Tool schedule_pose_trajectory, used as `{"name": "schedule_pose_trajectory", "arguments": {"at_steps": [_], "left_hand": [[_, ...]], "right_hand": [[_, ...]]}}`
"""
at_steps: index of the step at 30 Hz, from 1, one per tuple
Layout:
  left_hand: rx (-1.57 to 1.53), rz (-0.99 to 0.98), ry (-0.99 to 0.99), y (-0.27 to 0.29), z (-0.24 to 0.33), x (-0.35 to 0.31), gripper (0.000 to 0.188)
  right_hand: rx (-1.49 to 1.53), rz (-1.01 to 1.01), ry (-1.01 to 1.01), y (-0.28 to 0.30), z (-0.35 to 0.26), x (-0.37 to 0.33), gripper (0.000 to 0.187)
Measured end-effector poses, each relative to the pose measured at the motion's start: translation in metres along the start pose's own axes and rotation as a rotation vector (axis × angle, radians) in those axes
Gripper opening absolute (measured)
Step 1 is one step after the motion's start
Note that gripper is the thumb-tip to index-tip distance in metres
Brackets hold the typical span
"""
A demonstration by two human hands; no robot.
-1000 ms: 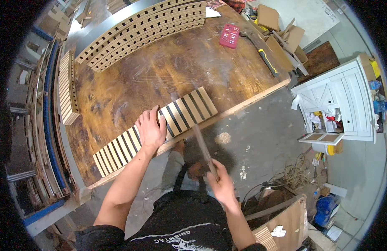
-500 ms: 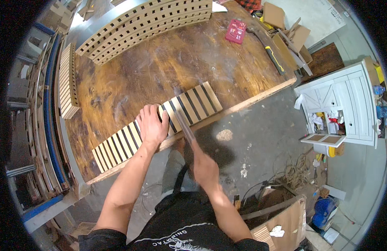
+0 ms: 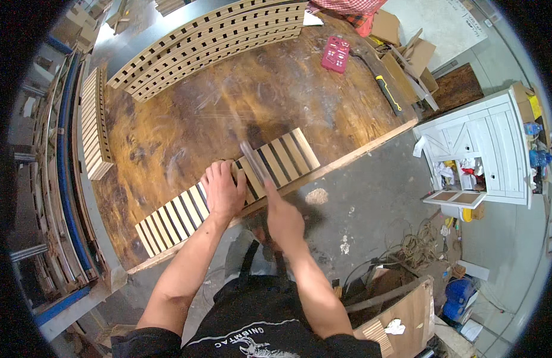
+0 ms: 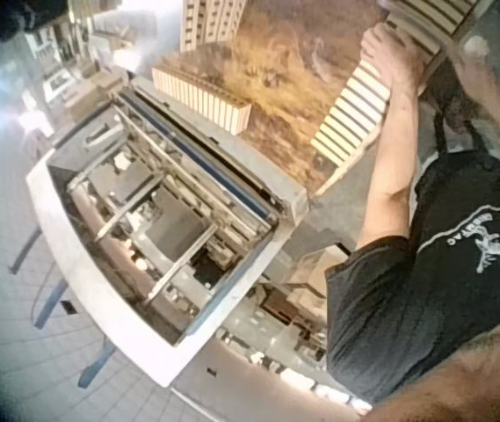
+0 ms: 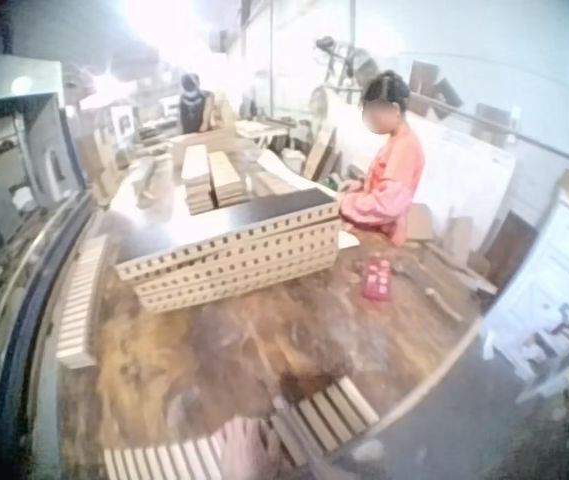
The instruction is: Filing the edges of a wooden lattice assembly to smooth the surface.
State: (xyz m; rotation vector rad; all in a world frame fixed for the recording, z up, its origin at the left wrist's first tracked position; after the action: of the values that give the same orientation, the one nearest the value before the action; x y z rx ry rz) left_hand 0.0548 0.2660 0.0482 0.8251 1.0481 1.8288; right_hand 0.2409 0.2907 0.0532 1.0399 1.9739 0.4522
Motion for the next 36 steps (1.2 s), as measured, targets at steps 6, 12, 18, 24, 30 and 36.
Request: {"name": "schedule_pose_trajectory", "arguments": {"at_steps": [6, 12, 18, 24, 30, 36], "left_hand": [[-0.055, -0.023, 0.041, -0.009, -0.006, 0.001, 0.041], [-0.033, 0.010, 0.056, 0.001, -0.013, 0.001, 0.041], [0.258, -0.097, 0.038, -0.025, -0.032, -0.014, 0.040], [-0.021, 0.271, 0.037, -0.034, 0.013, -0.005, 0.038], [-0.052, -0.018, 0.044, -0.040, 0.018, -0.002, 0.045], [0.060, 0.285, 0.061, -0.028, -0.050, -0.029, 0.031]], "right_hand": [[-0.071, 0.038, 0.007, 0.004, 0.040, -0.053, 0.058], [-0.072, 0.031, -0.129, 0.001, 0.000, -0.009, 0.048], [-0.277, 0.002, 0.123, -0.006, -0.045, -0.047, 0.059], [0.186, 0.101, 0.422, 0.025, 0.117, -0.111, 0.053], [0.323, 0.116, 0.508, 0.054, 0.098, -0.117, 0.046], [0.239, 0.118, 0.316, 0.029, 0.028, -0.050, 0.047]]}}
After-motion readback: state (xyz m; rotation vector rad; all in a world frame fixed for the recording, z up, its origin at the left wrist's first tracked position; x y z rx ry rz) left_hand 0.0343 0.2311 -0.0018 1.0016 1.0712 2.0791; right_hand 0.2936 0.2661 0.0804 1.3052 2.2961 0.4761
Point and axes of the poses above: each hand's wrist, its own x-axis towards the middle knuckle, its own y-axis out of the back of the hand, z = x × y, the point moved 7 cm from there along x, towards the middle knuckle, and after that the axes turned 8 degrees about -y, right-handed, at the moved point
